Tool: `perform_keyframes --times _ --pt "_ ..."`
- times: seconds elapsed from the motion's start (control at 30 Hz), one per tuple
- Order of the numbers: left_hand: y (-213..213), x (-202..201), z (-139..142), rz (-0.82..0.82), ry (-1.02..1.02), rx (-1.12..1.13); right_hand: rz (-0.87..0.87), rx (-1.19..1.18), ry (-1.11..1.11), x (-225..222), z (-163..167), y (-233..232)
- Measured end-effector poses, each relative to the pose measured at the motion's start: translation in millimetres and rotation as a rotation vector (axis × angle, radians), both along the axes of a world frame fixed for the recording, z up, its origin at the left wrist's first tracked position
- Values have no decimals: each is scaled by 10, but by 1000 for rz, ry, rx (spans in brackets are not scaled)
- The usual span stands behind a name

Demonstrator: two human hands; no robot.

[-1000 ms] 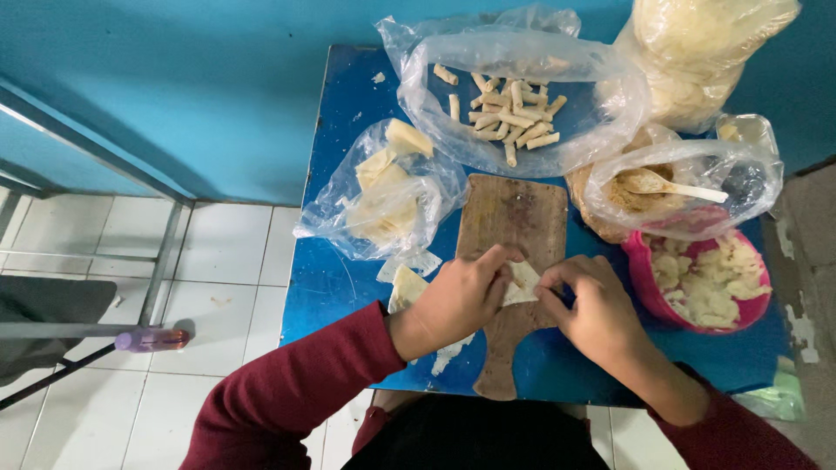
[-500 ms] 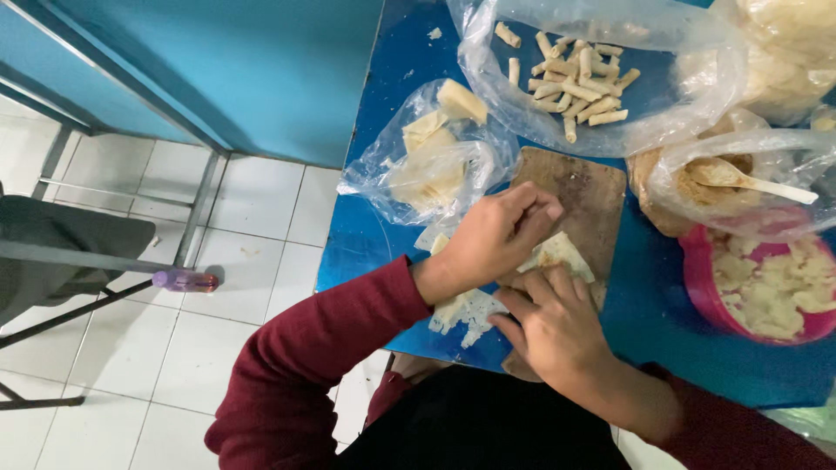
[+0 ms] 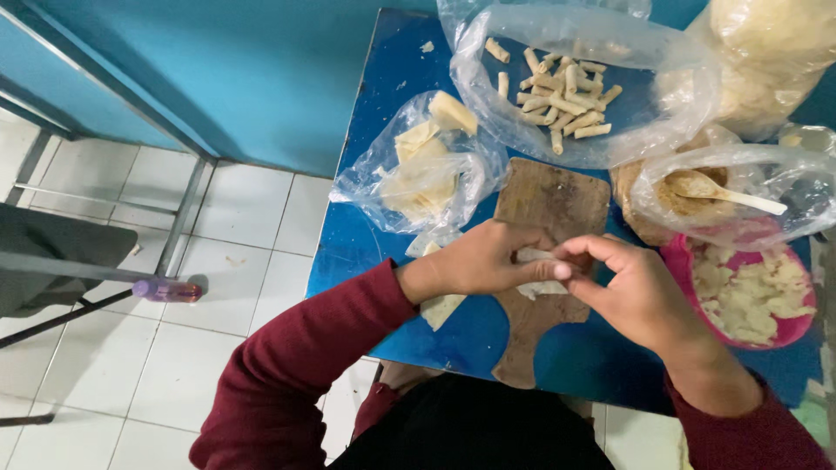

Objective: The person places a flat dough sheet on a wooden board, spoons brown powder onto it, and folds the sheet over into a triangle, pressing the edges together. The folded pieces are set into a pink bowl, with finished folded pieces accumulating in a plastic bag on the table.

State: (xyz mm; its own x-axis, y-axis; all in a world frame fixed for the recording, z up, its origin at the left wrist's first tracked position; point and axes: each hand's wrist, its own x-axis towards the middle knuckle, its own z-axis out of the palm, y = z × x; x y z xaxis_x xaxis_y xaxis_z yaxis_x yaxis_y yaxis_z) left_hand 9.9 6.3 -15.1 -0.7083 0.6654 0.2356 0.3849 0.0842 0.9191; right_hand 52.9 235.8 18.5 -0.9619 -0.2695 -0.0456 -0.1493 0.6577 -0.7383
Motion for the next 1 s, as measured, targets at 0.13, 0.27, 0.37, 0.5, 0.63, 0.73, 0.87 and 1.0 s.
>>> perform_keyframes --times 0.13,0.27,0.37,0.5,0.63,0.73,0.87,1.0 --pt "-1 4 -58 85 35 -45 -21 -302 -128 -107 -98 88" --pt "6 26 -76 137 -113 44 -81 -501 -345 -136 -279 131" --pt "-29 79 -47 204 17 11 -99 -595 -324 -129 -459 121" --pt "-58 79 26 245 -94 -76 -112 -737 -323 -159 -553 226" --pt "-111 76 89 205 41 -41 -85 -907 -480 -178 -548 306" --pt "-148 76 130 198 77 -46 -65 -995 -576 -186 -526 343" --pt "-180 68 177 203 94 -58 -73 -993 -651 -191 -531 426" --pt "-195 59 158 245 51 -158 -5 -998 -621 -221 -597 533"
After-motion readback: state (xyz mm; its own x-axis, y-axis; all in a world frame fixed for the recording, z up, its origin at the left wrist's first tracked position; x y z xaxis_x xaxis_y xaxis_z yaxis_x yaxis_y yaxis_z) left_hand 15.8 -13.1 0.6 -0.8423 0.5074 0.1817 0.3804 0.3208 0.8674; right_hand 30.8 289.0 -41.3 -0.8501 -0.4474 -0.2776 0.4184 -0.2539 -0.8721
